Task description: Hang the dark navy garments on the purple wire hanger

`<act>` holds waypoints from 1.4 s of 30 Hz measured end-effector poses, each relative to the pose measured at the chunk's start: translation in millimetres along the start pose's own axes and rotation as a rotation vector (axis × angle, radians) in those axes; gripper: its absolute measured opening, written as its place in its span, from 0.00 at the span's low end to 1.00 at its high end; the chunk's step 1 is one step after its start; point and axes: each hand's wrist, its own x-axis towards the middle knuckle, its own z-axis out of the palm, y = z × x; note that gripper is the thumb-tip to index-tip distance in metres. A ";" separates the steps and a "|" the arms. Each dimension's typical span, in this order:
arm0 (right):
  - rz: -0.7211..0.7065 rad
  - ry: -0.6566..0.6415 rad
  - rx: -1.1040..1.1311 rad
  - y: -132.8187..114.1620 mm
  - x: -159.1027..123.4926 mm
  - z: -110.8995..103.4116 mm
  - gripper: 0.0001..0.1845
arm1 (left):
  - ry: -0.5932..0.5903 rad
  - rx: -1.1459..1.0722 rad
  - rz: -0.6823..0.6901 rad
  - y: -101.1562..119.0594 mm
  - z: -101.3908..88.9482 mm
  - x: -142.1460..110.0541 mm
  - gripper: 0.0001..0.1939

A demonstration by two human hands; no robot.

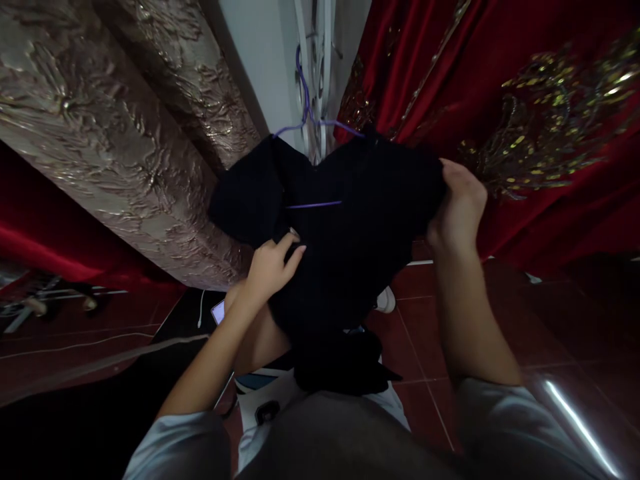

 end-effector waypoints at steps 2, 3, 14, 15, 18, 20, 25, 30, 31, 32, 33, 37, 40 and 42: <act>-0.208 0.129 -0.127 -0.6 -34.1 4.7 0.15 | 0.085 -0.164 0.041 8.9 6.1 -11.5 0.09; -0.272 0.177 -0.213 -0.5 -56.7 8.0 0.18 | 0.132 -0.232 0.040 15.3 9.3 -17.4 0.07; 0.589 -0.443 -0.017 38.0 -200.1 35.9 0.25 | 0.448 -0.590 -0.236 75.2 44.4 -60.9 0.05; 0.591 -0.444 -0.030 36.5 -196.9 37.5 0.25 | 0.461 -0.578 -0.231 77.1 43.5 -61.0 0.05; 0.635 -0.426 -0.070 30.6 -190.9 41.6 0.26 | 0.422 -0.611 -0.183 83.5 39.4 -59.9 0.05; 0.654 -0.399 -0.048 28.7 -192.1 43.4 0.25 | 0.378 -0.666 -0.165 88.1 39.1 -59.9 0.06; 0.665 -0.347 0.081 30.0 -198.8 41.0 0.23 | 0.524 -0.718 -0.233 86.9 54.4 -63.9 0.12; 0.707 -0.454 0.021 29.8 -195.1 31.9 0.21 | 0.392 -0.871 -0.338 67.7 70.3 -61.9 0.24; 0.699 -0.497 -0.002 28.0 -191.9 31.7 0.20 | 0.319 -0.898 -0.351 65.4 69.8 -59.3 0.19; 0.686 -0.536 -0.019 25.2 -187.1 32.8 0.20 | 0.267 -0.923 -0.360 64.0 68.1 -55.6 0.12; 0.667 -0.570 -0.032 21.3 -180.2 35.6 0.19 | 0.244 -0.946 -0.361 63.5 65.6 -50.9 0.05; 0.568 -0.660 -0.053 -2.7 -129.1 66.0 0.19 | 0.317 -0.920 -0.308 62.4 63.6 -28.1 0.07; 0.420 -0.547 0.035 -23.2 -77.7 100.3 0.23 | 0.307 -0.739 -0.288 53.8 82.6 -16.9 0.06; 0.278 -0.489 0.130 -33.7 -51.4 118.5 0.24 | 0.198 -0.659 -0.266 45.2 95.5 -13.5 0.08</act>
